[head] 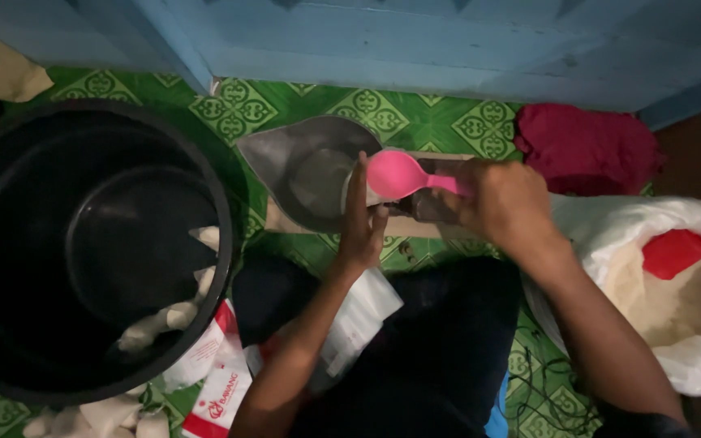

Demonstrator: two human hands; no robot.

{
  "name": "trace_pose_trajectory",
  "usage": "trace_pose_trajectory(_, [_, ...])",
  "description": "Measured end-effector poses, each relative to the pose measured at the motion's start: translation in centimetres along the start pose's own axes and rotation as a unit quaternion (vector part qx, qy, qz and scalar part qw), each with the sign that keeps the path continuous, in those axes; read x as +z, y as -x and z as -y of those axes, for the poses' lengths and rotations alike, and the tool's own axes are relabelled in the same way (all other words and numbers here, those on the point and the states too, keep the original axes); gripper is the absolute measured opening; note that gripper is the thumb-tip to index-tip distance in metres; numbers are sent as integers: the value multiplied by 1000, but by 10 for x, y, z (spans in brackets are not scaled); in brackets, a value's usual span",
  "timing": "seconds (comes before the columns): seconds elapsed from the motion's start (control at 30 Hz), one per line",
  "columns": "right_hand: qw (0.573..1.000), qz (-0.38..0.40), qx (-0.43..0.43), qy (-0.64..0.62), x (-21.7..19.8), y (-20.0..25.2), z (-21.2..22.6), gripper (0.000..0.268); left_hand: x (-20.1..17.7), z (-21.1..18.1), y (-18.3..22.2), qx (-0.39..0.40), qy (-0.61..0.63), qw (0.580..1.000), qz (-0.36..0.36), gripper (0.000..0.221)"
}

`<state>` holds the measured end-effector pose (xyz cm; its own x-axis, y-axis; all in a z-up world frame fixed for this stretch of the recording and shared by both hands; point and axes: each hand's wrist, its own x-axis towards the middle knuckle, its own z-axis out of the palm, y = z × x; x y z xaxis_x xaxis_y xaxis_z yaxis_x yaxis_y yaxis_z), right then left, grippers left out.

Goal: Scooping white powder from a large sack into a scale tray and then pouring it into small plastic bags for packaging.

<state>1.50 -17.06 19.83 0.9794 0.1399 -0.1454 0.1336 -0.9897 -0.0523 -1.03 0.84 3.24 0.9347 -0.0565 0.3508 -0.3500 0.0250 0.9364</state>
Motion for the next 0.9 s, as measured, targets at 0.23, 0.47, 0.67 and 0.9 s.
trace_pose_trajectory(0.23, [995,-44,-2,-90,-9,21,-13,32,-22,-2,10,25,-62,997,-26,80])
trace_pose_trajectory(0.47, [981,-46,26,-185,-17,40,-37,36,-58,-43,37,9,-124,985,-116,61])
trace_pose_trajectory(0.67, [968,-83,34,-235,-22,73,-45,34,-78,-69,81,-37,-197,968,-148,34])
trace_pose_trajectory(0.9, [955,-116,63,-267,-18,113,-59,27,-70,-21,151,-79,-337,938,21,29])
